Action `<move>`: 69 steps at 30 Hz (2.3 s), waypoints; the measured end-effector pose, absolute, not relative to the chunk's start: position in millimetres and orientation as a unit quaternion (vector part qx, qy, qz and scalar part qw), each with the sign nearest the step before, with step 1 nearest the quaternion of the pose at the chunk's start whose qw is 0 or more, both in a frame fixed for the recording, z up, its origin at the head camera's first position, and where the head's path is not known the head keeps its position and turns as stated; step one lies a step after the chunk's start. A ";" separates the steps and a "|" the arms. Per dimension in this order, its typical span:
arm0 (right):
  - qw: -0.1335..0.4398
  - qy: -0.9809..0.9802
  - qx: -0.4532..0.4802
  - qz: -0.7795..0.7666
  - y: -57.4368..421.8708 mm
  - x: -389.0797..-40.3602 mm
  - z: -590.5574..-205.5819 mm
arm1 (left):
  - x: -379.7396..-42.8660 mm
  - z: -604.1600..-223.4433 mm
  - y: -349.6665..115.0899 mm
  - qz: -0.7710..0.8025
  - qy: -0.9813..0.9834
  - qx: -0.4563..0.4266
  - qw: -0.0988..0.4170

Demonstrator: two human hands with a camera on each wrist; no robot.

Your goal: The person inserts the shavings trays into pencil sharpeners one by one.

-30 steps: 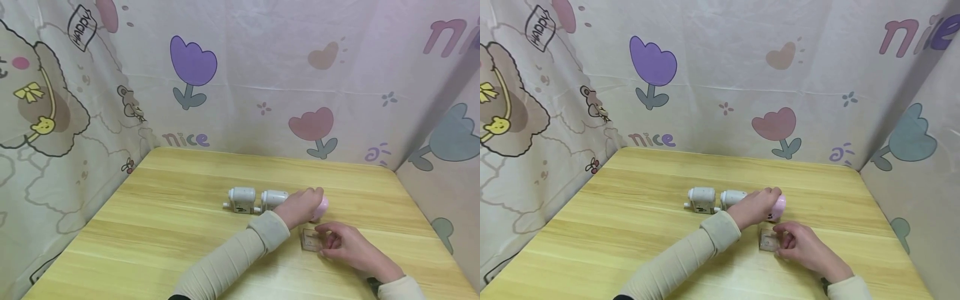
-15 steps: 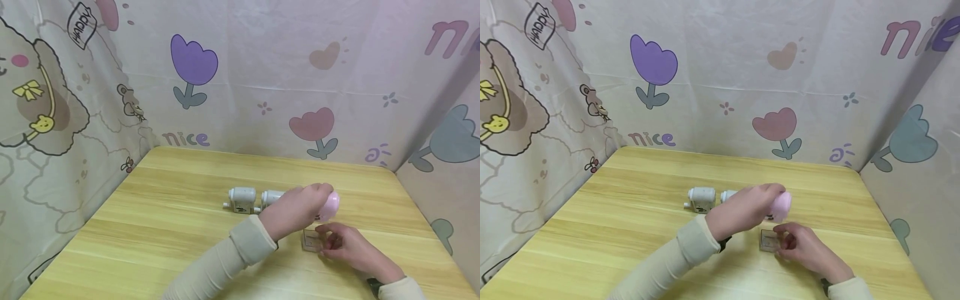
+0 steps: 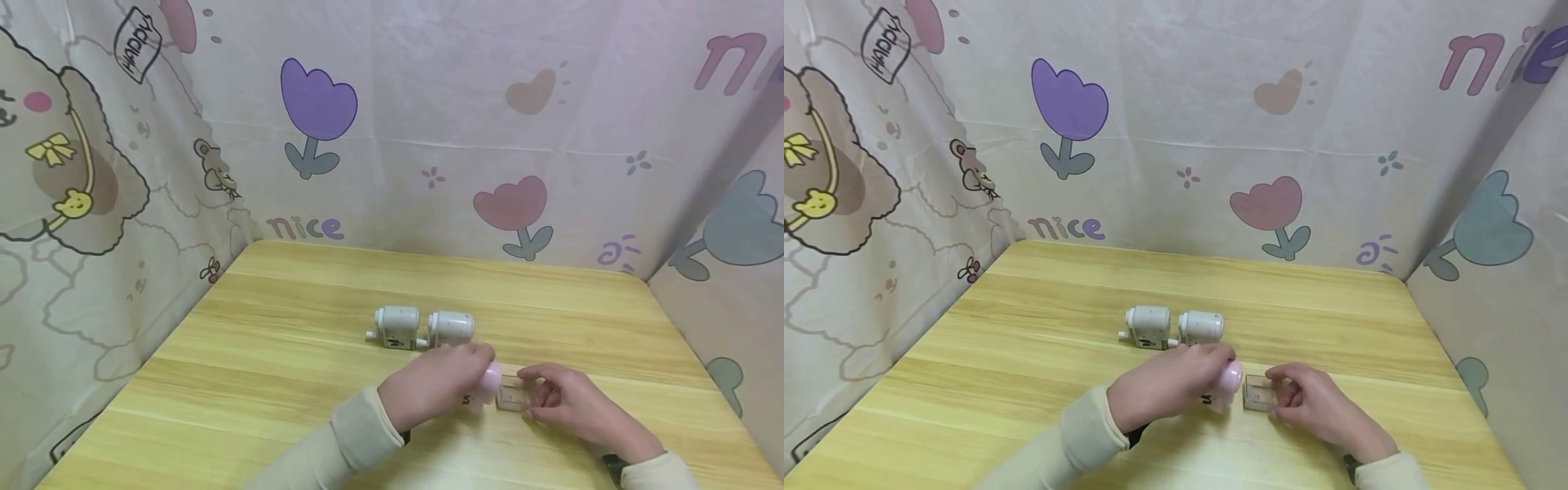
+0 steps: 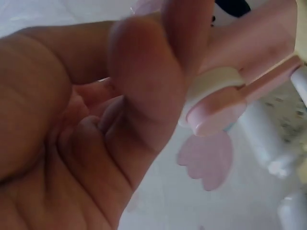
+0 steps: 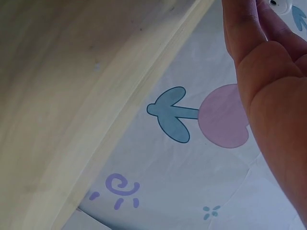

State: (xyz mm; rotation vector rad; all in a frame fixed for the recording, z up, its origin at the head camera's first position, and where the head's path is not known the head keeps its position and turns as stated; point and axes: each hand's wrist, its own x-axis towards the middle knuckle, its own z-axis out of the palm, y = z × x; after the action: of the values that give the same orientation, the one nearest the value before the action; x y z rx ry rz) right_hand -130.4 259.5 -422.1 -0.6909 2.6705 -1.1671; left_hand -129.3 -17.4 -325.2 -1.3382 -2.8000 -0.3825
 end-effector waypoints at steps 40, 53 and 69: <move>0.086 0.892 -0.218 -0.386 257.9 -131.4 -419.7 | -145.8 -364.6 -25.0 -0.130 -0.908 -0.396 0.039; 0.090 0.893 -0.215 -0.386 257.6 -131.1 -418.6 | -145.5 -366.1 -31.3 -0.139 -0.904 -0.403 0.038; 0.081 0.894 -0.218 -0.384 256.3 -131.6 -418.2 | -151.9 -364.1 -25.6 -0.149 -0.914 -0.378 -0.003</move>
State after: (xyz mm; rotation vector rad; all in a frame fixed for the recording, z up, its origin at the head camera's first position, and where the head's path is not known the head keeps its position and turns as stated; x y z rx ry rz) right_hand -131.6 256.3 -418.2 -0.6523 2.6713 -1.1474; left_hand -151.9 -25.6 -364.1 -1.1890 -2.8753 -0.4702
